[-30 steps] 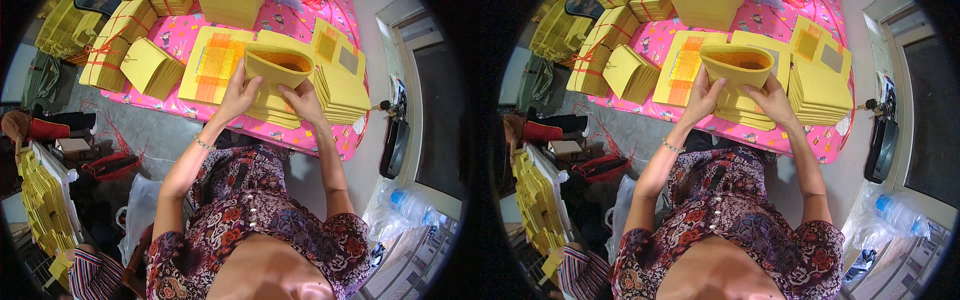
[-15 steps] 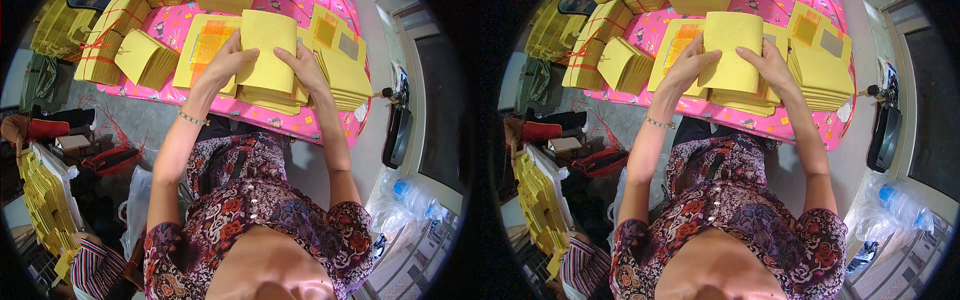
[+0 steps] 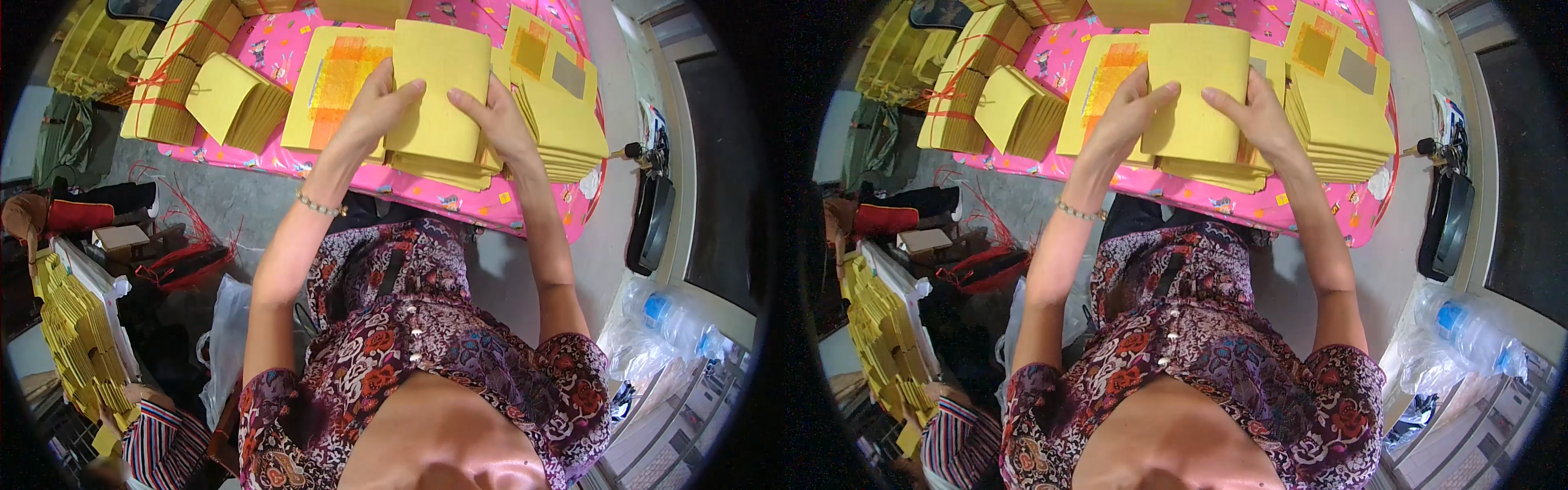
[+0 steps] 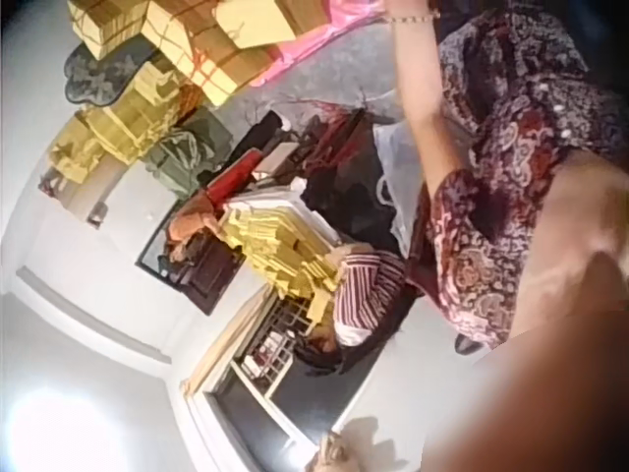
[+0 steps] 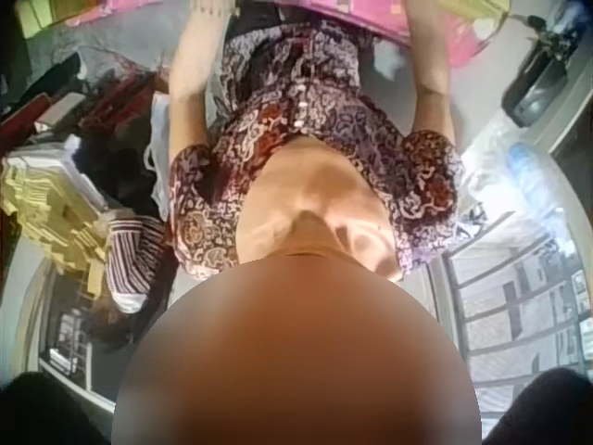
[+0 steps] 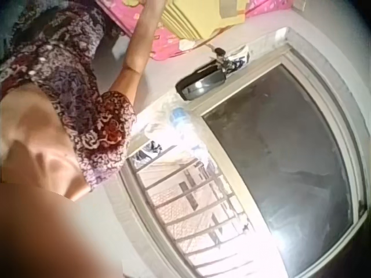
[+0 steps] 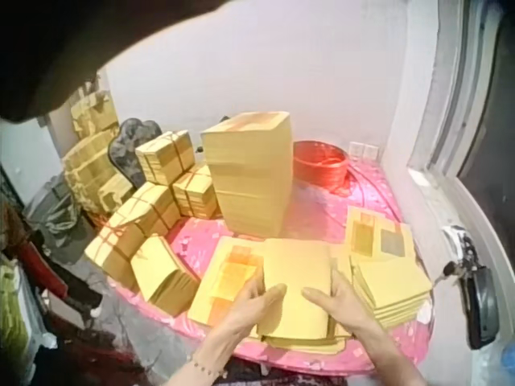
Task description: Bundling and tying stacks of Joss paper with red string.
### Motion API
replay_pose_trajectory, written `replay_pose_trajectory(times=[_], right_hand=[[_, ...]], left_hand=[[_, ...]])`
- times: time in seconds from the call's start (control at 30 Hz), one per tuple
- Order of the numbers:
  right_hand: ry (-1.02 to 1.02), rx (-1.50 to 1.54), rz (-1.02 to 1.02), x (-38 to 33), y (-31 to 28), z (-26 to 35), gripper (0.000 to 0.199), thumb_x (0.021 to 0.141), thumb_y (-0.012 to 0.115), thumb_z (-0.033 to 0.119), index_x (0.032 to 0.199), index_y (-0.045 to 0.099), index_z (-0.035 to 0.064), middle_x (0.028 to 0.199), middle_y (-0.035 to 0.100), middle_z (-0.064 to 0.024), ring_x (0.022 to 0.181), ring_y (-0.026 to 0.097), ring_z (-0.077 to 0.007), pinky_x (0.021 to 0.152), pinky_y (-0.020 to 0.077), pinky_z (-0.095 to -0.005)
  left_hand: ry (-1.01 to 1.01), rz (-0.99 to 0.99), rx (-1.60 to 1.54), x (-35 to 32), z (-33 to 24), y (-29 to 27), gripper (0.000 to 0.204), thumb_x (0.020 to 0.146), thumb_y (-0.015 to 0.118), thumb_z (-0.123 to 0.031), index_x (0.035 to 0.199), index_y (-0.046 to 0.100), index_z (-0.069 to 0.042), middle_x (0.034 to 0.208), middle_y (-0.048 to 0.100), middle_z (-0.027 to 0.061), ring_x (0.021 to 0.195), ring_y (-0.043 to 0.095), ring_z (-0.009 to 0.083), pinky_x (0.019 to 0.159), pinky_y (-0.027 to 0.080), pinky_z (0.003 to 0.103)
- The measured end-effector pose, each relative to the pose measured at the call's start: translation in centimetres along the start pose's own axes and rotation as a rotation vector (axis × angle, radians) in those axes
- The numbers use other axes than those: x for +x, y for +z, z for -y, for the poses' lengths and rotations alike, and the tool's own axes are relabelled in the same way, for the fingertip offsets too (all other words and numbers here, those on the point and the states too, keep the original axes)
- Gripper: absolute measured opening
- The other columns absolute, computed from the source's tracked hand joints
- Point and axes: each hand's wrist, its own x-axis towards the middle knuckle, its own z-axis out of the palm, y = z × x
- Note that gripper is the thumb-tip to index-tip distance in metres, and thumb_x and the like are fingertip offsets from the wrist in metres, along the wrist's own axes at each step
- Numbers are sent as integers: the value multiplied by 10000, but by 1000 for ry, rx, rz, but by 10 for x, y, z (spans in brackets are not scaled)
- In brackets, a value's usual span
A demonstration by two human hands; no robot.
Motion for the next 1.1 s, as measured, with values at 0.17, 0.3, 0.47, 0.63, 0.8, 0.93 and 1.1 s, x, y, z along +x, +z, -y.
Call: replay_pose_trajectory(times=[0.17, 0.3, 0.47, 0.63, 0.8, 0.93, 1.1], right_hand=[[-110, -65, 1, -13, 3, 8, 510, 834, 666, 102, 1257, 408, -16, 1166, 563, -109, 1061, 548, -162, 909, 452, -304], [-134, -59, -10, -21, 4, 13, 503, 835, 662, 92, 1257, 409, -13, 1168, 559, -108, 1060, 548, -169, 912, 451, -311], [-164, -37, -18, -29, 5, 18, 440, 856, 641, 104, 1233, 446, -11, 1144, 576, -98, 1038, 553, -149, 885, 459, -298], [-175, 38, -98, -28, 11, 29, 319, 884, 610, 115, 1165, 539, -18, 1075, 620, -79, 960, 580, -119, 838, 473, -274], [-144, 17, -78, -27, 13, 31, 282, 894, 599, 130, 1126, 570, -29, 1033, 637, -69, 912, 589, -97, 799, 479, -253], [-225, 102, -147, -23, 16, 29, 270, 897, 597, 137, 1103, 584, -35, 999, 646, -63, 882, 590, -90, 772, 480, -245], [-76, -20, -134, -13, 11, 25, 253, 898, 596, 171, 1052, 616, -29, 930, 658, -48, 814, 592, -73, 727, 479, -231]], left_hand=[[262, -47, -39, -13, 0, 15, 386, 897, 536, -60, 1251, 399, 10, 1171, 549, 100, 1085, 521, 147, 908, 425, 282], [401, -62, -35, -17, 3, 22, 341, 898, 527, -37, 1210, 398, 9, 1118, 543, 92, 1056, 506, 135, 890, 424, 278], [414, -65, -8, -26, 4, 24, 314, 898, 528, -31, 1188, 414, 9, 1070, 549, 77, 1015, 514, 125, 868, 430, 268], [434, -118, 8, -29, 4, 23, 300, 895, 527, -21, 1183, 447, 11, 1095, 561, 74, 999, 531, 117, 858, 436, 251], [380, -111, -48, -36, -6, 24, 320, 894, 528, -21, 1200, 443, 13, 1114, 564, 79, 1025, 530, 120, 878, 433, 259], [315, -92, -59, -39, -9, 22, 328, 894, 527, -27, 1207, 441, 18, 1122, 568, 89, 1052, 527, 127, 898, 427, 269], [165, -78, -153, -36, -4, 13, 363, 889, 539, -28, 1236, 442, 14, 1178, 565, 97, 1077, 535, 141, 918, 424, 280]])
